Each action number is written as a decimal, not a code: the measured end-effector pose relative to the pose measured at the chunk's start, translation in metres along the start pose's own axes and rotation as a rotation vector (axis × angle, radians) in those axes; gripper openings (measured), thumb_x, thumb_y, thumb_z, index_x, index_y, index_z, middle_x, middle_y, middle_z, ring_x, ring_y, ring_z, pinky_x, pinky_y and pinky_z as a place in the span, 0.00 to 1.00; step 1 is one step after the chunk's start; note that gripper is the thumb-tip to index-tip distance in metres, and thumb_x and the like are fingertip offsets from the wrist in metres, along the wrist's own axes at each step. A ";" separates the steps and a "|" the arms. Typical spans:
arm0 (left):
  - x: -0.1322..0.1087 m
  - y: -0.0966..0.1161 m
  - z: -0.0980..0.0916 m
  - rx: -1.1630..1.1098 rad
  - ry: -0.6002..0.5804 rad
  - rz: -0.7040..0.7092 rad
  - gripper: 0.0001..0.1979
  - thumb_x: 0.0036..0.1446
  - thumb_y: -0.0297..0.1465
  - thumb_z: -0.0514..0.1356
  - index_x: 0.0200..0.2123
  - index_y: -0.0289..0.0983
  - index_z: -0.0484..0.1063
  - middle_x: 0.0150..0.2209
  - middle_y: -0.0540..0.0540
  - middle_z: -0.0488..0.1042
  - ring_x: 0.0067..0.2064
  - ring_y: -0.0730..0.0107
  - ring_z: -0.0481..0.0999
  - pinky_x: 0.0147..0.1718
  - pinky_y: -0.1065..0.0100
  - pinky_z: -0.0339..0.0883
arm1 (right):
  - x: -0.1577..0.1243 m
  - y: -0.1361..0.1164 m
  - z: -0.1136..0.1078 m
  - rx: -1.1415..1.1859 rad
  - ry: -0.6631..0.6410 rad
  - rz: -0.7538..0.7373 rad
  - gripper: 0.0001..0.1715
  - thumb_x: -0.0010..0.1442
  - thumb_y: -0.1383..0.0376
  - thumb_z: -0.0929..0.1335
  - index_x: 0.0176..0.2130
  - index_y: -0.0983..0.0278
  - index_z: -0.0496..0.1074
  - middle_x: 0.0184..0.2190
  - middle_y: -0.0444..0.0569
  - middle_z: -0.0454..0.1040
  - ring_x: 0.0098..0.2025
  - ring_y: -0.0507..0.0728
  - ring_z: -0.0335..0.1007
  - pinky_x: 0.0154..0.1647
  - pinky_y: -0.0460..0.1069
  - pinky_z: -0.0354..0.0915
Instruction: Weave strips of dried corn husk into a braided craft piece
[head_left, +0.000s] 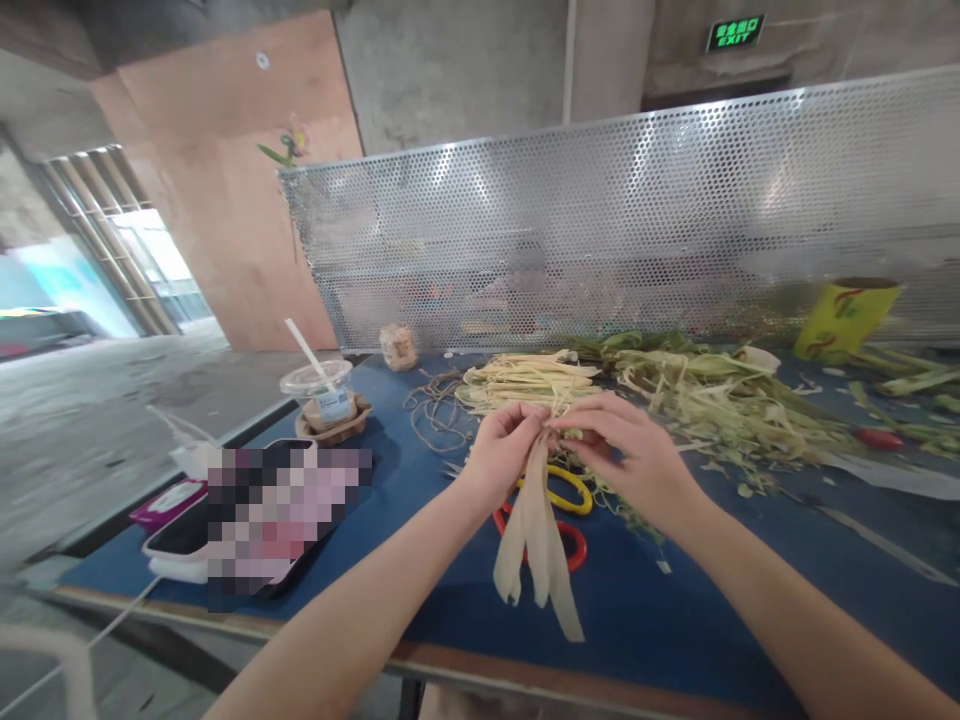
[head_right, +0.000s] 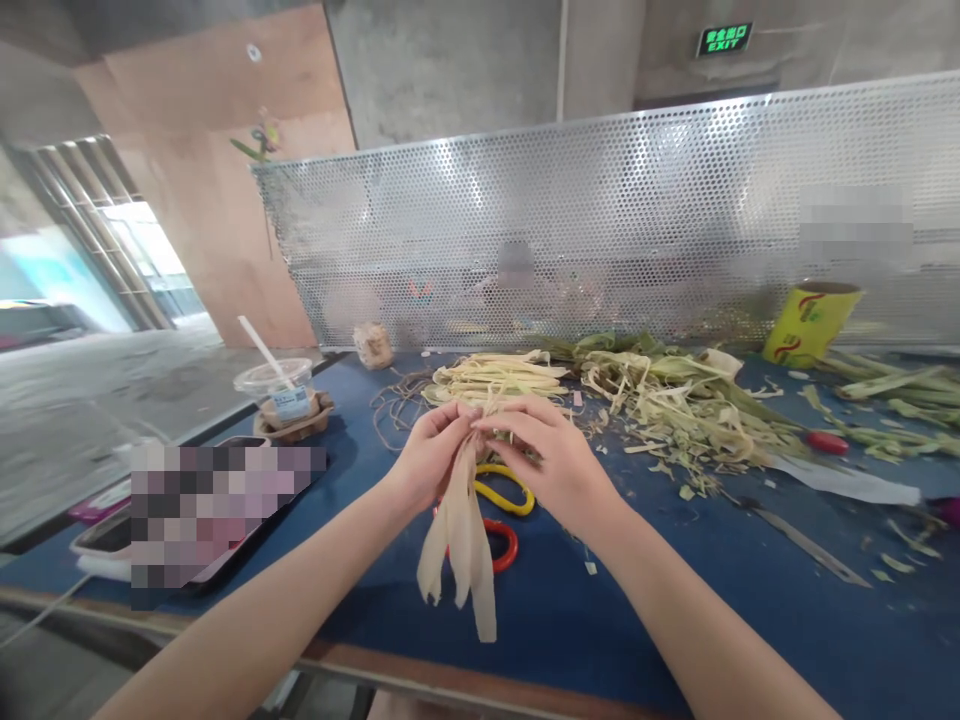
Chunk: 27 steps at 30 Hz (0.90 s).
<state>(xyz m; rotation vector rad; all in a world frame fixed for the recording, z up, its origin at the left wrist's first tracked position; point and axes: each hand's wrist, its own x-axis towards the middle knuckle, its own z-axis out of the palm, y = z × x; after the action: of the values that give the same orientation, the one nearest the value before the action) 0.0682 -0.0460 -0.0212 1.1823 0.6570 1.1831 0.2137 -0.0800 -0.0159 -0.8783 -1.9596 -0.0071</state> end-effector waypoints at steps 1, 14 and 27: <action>-0.001 0.000 0.000 -0.002 -0.001 -0.001 0.14 0.42 0.37 0.63 0.21 0.33 0.63 0.16 0.54 0.65 0.17 0.83 0.61 0.19 0.77 0.54 | 0.000 0.000 0.001 -0.030 0.016 -0.038 0.07 0.56 0.68 0.64 0.35 0.61 0.71 0.34 0.50 0.69 0.32 0.52 0.67 0.29 0.46 0.65; -0.006 0.001 0.003 -0.128 -0.100 -0.180 0.14 0.40 0.35 0.64 0.19 0.33 0.63 0.15 0.54 0.63 0.17 0.82 0.63 0.21 0.75 0.57 | -0.004 0.003 -0.004 -0.220 -0.011 -0.288 0.09 0.57 0.70 0.64 0.38 0.61 0.70 0.35 0.50 0.72 0.38 0.53 0.69 0.38 0.47 0.66; -0.013 0.007 0.003 0.412 0.043 0.266 0.06 0.48 0.32 0.58 0.25 0.34 0.68 0.24 0.51 0.68 0.26 0.78 0.67 0.27 0.76 0.62 | 0.002 -0.005 0.000 0.411 0.030 0.386 0.06 0.50 0.63 0.67 0.26 0.64 0.68 0.24 0.46 0.69 0.25 0.51 0.66 0.21 0.45 0.62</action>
<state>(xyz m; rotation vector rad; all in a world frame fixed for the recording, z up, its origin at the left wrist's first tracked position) 0.0650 -0.0595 -0.0161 1.6326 0.8196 1.3355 0.2105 -0.0828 -0.0124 -0.9523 -1.6503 0.5828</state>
